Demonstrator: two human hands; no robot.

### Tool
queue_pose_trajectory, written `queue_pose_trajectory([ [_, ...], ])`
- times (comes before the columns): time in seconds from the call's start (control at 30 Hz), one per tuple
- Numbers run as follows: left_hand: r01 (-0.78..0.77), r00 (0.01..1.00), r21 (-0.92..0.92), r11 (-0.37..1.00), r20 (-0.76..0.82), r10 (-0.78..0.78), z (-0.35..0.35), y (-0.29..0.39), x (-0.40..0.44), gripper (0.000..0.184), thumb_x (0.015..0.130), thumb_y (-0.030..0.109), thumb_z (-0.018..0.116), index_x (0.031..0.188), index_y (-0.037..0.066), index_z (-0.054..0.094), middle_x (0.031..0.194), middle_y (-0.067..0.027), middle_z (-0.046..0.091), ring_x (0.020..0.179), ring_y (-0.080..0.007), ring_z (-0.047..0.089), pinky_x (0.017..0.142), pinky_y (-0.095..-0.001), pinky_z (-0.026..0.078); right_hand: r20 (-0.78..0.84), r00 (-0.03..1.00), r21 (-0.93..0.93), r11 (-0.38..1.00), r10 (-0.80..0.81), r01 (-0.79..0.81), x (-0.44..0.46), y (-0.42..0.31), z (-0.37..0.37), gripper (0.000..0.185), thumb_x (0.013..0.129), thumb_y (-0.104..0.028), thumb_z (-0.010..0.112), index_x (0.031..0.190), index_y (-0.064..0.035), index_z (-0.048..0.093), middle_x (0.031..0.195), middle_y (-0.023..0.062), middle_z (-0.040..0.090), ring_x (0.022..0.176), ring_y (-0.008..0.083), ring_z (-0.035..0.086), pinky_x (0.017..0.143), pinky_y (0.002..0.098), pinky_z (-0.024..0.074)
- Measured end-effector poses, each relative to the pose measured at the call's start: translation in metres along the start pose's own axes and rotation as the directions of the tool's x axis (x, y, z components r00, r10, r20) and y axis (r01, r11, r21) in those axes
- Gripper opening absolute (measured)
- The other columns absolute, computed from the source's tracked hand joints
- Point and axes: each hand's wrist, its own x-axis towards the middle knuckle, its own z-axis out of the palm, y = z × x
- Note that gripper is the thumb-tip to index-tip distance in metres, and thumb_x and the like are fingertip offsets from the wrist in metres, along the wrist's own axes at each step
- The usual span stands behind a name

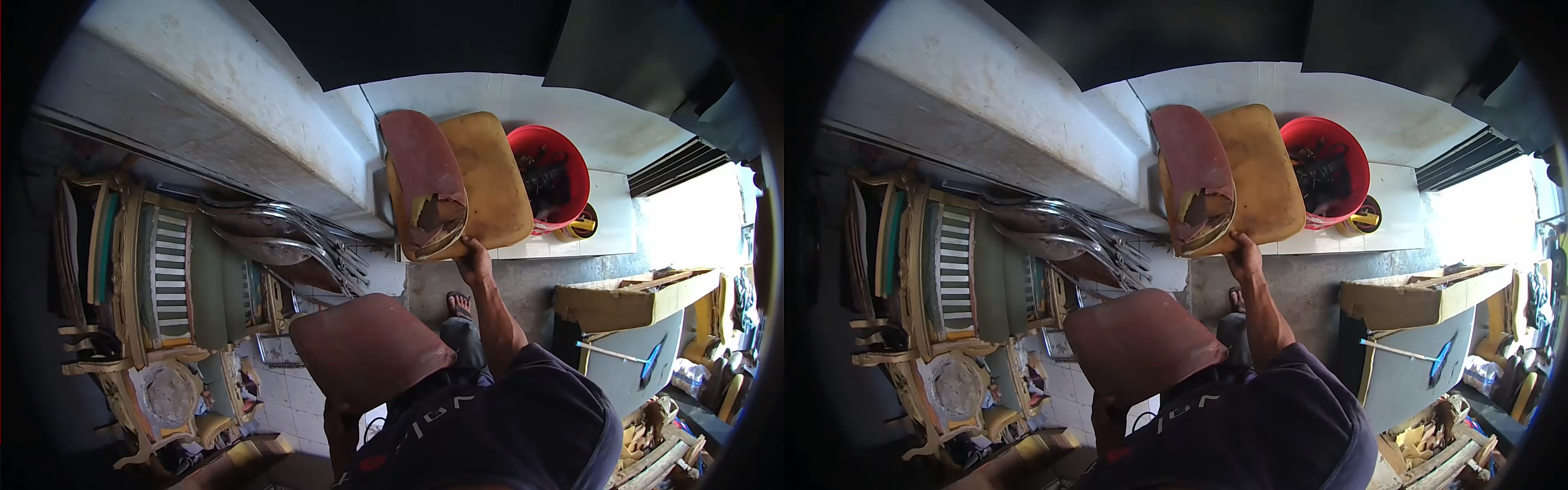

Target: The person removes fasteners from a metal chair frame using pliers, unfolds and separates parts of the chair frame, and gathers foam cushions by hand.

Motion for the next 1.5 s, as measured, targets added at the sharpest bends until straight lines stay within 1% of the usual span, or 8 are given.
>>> queue_pose_trajectory([
  [0.1,0.407,0.877,-0.756,0.512,0.166,-0.452,0.001,0.016,0.002,0.056,0.080,0.014,0.062,0.133,0.002,0.051,0.137,-0.0175,0.053,0.128,-0.0339,0.051,0.107,-0.0441,0.042,-0.014,0.999,-0.077,0.997,-0.032,0.031,-0.052,-0.030,0.032,0.034,0.089,-0.005,0.059,0.122,0.0004,0.057,0.122,0.0109,0.063,0.110,0.0269,0.062,0.101,0.0448,0.0490],
  [0.3,0.418,0.902,-0.823,0.385,0.325,-0.283,0.038,0.020,0.044,0.076,0.071,0.011,0.059,0.144,0.000,0.039,0.142,-0.0165,0.048,0.133,-0.0347,0.047,0.113,-0.0474,0.037,0.028,0.998,0.057,0.997,-0.059,0.058,-0.120,-0.095,0.033,0.036,0.088,-0.008,0.063,0.122,0.0021,0.058,0.120,0.0126,0.065,0.112,0.0256,0.063,0.100,0.0397,0.0505],
  [0.33,0.431,0.898,-0.849,0.305,0.371,-0.238,0.051,0.020,0.058,0.074,0.072,0.011,0.059,0.143,0.000,0.041,0.141,-0.0158,0.049,0.132,-0.0342,0.048,0.112,-0.0475,0.039,0.109,0.991,0.043,0.996,-0.082,0.077,-0.131,-0.108,0.038,0.044,0.091,-0.011,0.060,0.132,0.0038,0.052,0.135,0.0165,0.057,0.126,0.0291,0.054,0.115,0.0457,0.0362],
  [0.5,0.521,0.853,-0.850,0.079,0.520,-0.032,0.135,-0.001,0.151,0.060,0.074,0.006,0.059,0.133,0.001,0.050,0.132,-0.0116,0.057,0.123,-0.0285,0.055,0.103,-0.0449,0.046,0.073,0.983,-0.083,0.982,-0.166,0.172,-0.175,-0.146,0.080,0.037,0.089,-0.012,0.063,0.123,0.0028,0.057,0.123,0.0130,0.064,0.114,0.0254,0.062,0.104,0.0404,0.0489],
  [0.63,0.646,0.722,-0.733,0.212,0.678,0.142,0.216,-0.033,0.211,0.057,0.075,0.004,0.058,0.131,0.000,0.052,0.128,-0.0120,0.059,0.121,-0.0259,0.056,0.103,-0.0433,0.046,-0.054,0.986,-0.071,0.986,-0.156,0.152,-0.179,-0.134,0.090,0.043,0.087,-0.005,0.063,0.129,-0.0006,0.053,0.127,0.0130,0.061,0.117,0.0278,0.061,0.101,0.0454,0.0523],
  [1.17,0.459,0.870,-0.800,0.387,0.493,-0.011,0.237,0.034,0.329,0.038,0.088,0.007,0.053,0.125,-0.006,0.052,0.101,-0.0084,0.066,0.087,-0.0203,0.067,0.079,-0.0327,0.056,0.031,0.998,-0.005,0.999,0.052,-0.052,-0.118,-0.091,0.084,0.050,0.088,-0.005,0.065,0.136,-0.0015,0.049,0.136,0.0155,0.057,0.125,0.0314,0.055,0.110,0.0510,0.0440],
  [1.37,0.510,0.841,-0.614,0.603,0.209,-0.499,0.219,-0.015,0.302,0.021,0.093,0.023,0.057,0.109,0.009,0.059,0.115,-0.0050,0.057,0.098,-0.0199,0.059,0.080,-0.0361,0.049,0.176,0.975,-0.020,0.991,0.135,-0.134,0.004,-0.031,0.034,0.037,0.097,-0.019,0.058,0.130,-0.0035,0.054,0.129,0.0126,0.061,0.120,0.0287,0.057,0.109,0.0485,0.0451],
  [1.5,0.637,0.768,-0.508,0.580,0.346,-0.539,0.190,-0.073,0.197,0.020,0.095,0.026,0.059,0.092,0.006,0.060,0.091,0.0005,0.060,0.093,-0.0214,0.063,0.077,-0.0388,0.053,-0.138,0.978,-0.361,0.912,0.155,-0.195,0.013,-0.012,0.045,0.039,0.098,-0.031,0.058,0.127,-0.0038,0.058,0.125,0.0111,0.063,0.111,0.0266,0.062,0.102,0.0427,0.0504],
])
